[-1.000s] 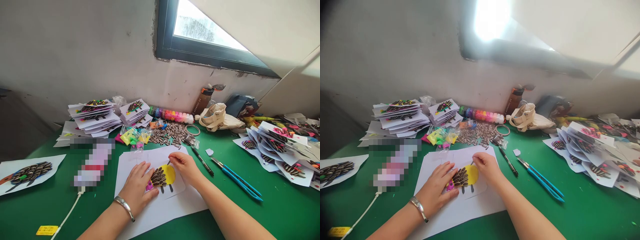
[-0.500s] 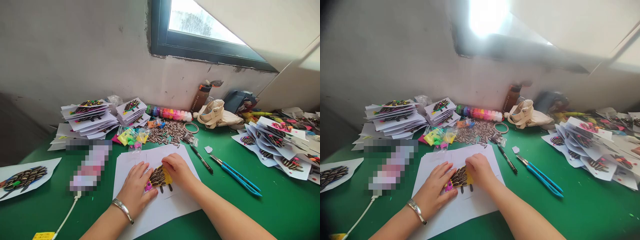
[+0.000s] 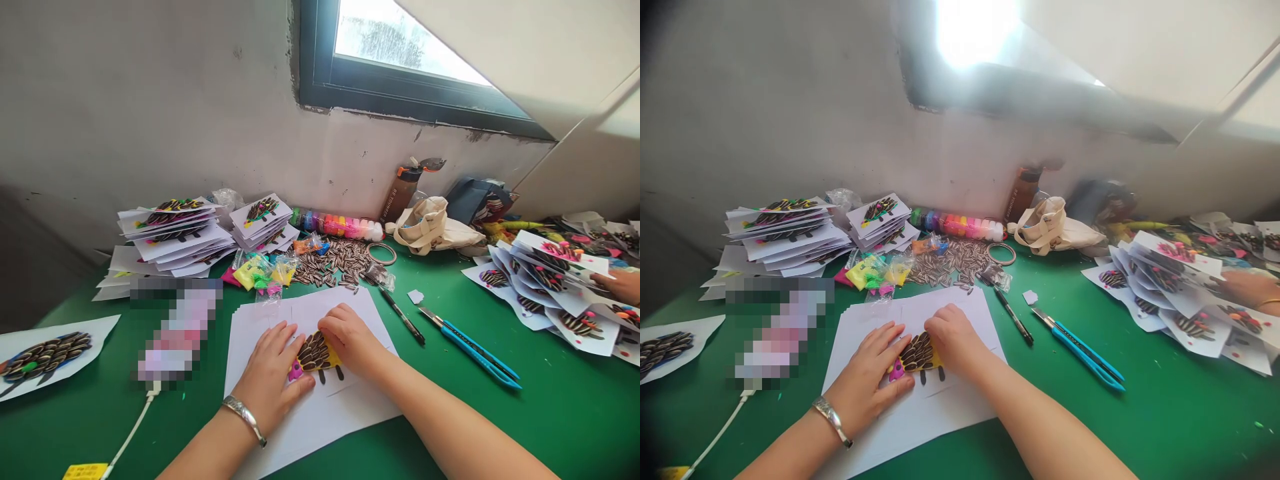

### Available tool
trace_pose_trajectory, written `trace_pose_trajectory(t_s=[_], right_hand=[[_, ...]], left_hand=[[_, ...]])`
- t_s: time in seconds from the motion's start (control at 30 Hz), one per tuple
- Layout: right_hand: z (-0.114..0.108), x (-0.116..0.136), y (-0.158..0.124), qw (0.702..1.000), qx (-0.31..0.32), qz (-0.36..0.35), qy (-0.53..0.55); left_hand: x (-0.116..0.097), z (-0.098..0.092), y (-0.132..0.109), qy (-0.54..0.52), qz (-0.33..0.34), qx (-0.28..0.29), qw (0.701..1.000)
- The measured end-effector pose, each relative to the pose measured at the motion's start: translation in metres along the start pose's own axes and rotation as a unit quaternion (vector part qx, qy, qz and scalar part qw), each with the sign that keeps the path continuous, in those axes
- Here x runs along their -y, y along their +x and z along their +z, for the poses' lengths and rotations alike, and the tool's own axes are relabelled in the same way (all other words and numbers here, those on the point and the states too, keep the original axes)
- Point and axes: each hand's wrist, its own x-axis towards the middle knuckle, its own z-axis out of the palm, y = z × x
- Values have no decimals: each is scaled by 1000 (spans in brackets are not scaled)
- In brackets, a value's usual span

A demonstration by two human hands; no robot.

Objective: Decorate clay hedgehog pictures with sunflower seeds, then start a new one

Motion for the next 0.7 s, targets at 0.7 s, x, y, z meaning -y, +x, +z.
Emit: trace_pose_trajectory(t_s=[0.7], right_hand=[[4,-7,-6,997,-27,60,-52]], left_hand=[[-1,-2,0,-4,-2,1,1000]])
